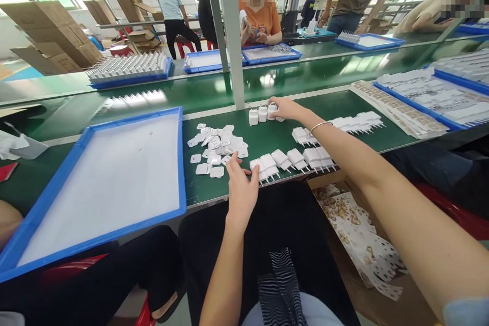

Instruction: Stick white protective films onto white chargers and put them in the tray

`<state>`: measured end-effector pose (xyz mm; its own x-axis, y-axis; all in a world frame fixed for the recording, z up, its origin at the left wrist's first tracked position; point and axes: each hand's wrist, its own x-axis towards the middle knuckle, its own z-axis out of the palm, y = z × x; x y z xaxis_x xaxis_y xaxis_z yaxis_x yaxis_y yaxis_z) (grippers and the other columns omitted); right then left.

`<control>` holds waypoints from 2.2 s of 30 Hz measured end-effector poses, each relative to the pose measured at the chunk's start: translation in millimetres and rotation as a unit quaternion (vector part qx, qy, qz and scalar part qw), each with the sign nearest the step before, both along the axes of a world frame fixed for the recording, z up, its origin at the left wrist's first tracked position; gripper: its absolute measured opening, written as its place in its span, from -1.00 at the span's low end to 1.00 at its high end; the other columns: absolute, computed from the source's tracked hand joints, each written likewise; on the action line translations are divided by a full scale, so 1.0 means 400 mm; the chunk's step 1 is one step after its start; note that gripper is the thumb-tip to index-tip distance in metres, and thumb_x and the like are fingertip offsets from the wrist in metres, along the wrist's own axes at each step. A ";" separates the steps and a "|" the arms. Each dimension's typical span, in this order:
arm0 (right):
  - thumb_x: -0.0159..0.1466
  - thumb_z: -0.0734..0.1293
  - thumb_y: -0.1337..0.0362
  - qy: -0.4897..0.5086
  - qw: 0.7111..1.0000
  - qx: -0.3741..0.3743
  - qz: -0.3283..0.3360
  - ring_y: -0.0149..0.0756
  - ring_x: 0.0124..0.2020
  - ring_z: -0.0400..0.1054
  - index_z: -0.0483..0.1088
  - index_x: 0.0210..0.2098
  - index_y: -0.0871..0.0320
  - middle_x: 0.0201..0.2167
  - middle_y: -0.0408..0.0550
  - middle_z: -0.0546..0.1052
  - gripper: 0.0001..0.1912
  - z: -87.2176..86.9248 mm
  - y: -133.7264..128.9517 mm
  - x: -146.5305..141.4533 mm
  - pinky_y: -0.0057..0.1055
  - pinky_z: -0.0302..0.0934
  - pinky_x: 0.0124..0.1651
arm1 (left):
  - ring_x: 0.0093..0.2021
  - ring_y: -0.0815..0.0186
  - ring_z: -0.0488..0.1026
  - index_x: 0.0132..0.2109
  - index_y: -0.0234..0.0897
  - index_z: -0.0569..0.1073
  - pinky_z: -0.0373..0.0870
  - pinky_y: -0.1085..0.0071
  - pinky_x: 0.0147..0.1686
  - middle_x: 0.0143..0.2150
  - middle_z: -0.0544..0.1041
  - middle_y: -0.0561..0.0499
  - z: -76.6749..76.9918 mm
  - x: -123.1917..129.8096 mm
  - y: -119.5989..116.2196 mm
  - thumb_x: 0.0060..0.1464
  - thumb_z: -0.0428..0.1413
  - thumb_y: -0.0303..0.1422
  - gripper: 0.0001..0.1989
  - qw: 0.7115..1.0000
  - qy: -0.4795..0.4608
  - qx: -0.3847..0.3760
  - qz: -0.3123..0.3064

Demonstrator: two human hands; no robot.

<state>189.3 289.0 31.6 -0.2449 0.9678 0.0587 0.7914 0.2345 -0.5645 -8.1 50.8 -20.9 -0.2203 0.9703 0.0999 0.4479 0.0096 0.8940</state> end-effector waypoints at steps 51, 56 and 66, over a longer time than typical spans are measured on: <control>0.44 0.21 0.44 0.030 0.951 0.200 0.233 -0.34 -0.41 0.39 0.37 -0.22 0.20 -0.37 -0.06 0.52 -0.87 0.043 -0.666 0.088 -0.44 0.24 -0.36 | -0.17 0.32 0.60 -0.03 -0.16 0.64 0.50 0.54 -0.16 -0.10 0.70 0.00 0.077 0.048 -0.094 -0.03 0.40 -0.41 -0.64 0.929 -0.269 -0.027 -0.253; 0.43 0.18 0.47 0.055 0.952 0.213 0.213 -0.37 -0.42 0.35 0.34 -0.24 0.21 -0.39 -0.05 0.49 -0.85 0.027 -0.673 0.085 -0.47 0.20 -0.37 | -0.14 0.33 0.59 -0.07 -0.18 0.65 0.49 0.54 -0.12 -0.10 0.69 0.00 0.065 0.062 -0.099 -0.04 0.41 -0.37 -0.68 0.920 -0.316 -0.048 -0.228; 0.36 0.30 0.45 0.106 0.963 0.127 0.213 -0.42 -0.47 0.32 0.37 -0.38 0.12 -0.49 -0.19 0.47 -0.81 0.158 -0.542 0.123 -0.46 0.19 -0.40 | -0.32 0.40 0.49 -0.08 -0.24 0.67 0.43 0.58 -0.31 -0.24 0.66 -0.02 0.087 0.067 -0.112 -0.13 0.45 -0.36 -0.61 0.894 -0.312 -0.121 -0.299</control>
<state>238.7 72.2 94.9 -0.5735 0.7295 0.3727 0.4661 0.6648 -0.5838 18.6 6.0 13.9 0.4051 0.9097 -0.0909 -0.1476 0.1632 0.9755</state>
